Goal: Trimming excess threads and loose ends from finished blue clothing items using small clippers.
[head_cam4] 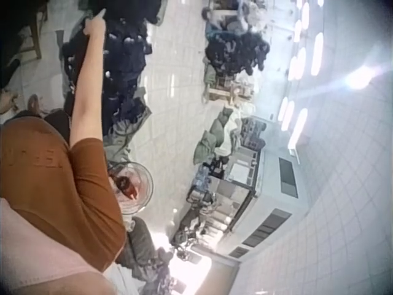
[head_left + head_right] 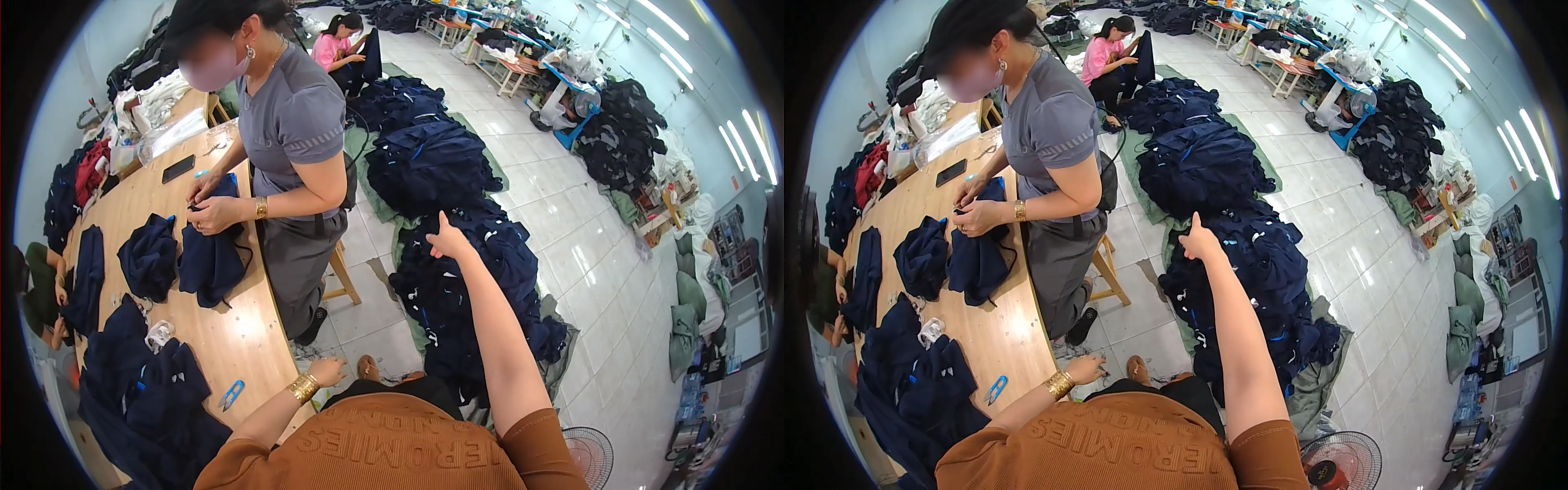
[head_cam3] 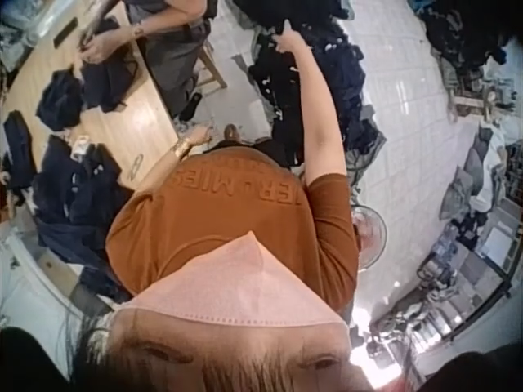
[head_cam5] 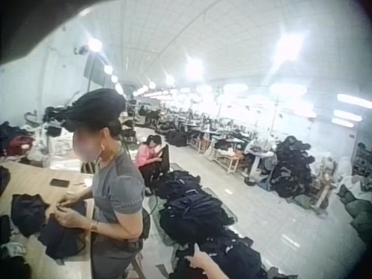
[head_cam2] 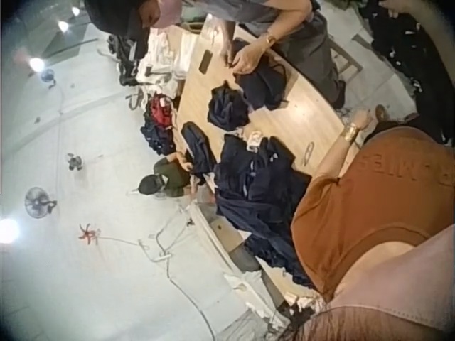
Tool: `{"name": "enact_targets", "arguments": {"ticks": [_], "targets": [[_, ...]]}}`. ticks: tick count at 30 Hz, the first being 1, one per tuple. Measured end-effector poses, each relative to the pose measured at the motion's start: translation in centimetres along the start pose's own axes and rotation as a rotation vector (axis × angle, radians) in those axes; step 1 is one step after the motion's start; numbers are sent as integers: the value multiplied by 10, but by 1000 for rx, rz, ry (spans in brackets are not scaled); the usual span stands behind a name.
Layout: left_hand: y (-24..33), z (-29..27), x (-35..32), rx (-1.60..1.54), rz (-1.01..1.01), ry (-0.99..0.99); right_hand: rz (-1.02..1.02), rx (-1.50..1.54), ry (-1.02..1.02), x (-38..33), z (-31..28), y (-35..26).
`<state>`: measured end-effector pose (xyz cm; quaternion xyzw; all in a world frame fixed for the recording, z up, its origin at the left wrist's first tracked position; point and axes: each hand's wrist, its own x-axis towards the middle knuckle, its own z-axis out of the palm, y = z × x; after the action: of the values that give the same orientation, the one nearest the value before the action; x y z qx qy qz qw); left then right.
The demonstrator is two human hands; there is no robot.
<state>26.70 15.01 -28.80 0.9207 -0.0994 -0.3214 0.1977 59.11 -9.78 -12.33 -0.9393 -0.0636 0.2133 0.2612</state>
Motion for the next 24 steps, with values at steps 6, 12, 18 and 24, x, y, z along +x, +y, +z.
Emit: {"name": "enact_targets", "arguments": {"ticks": [6,12,18,24], "targets": [[0,-2,-29,54,114,154,-51,83,-2,-22,77,65],[6,-11,-42,-112,57,273,100,-32,-172,-116,166,156],[11,-13,-44,-193,71,456,515,31,-289,-181,177,288],[12,-5,-42,-40,-1,425,658,318,-280,-206,200,332]]}}
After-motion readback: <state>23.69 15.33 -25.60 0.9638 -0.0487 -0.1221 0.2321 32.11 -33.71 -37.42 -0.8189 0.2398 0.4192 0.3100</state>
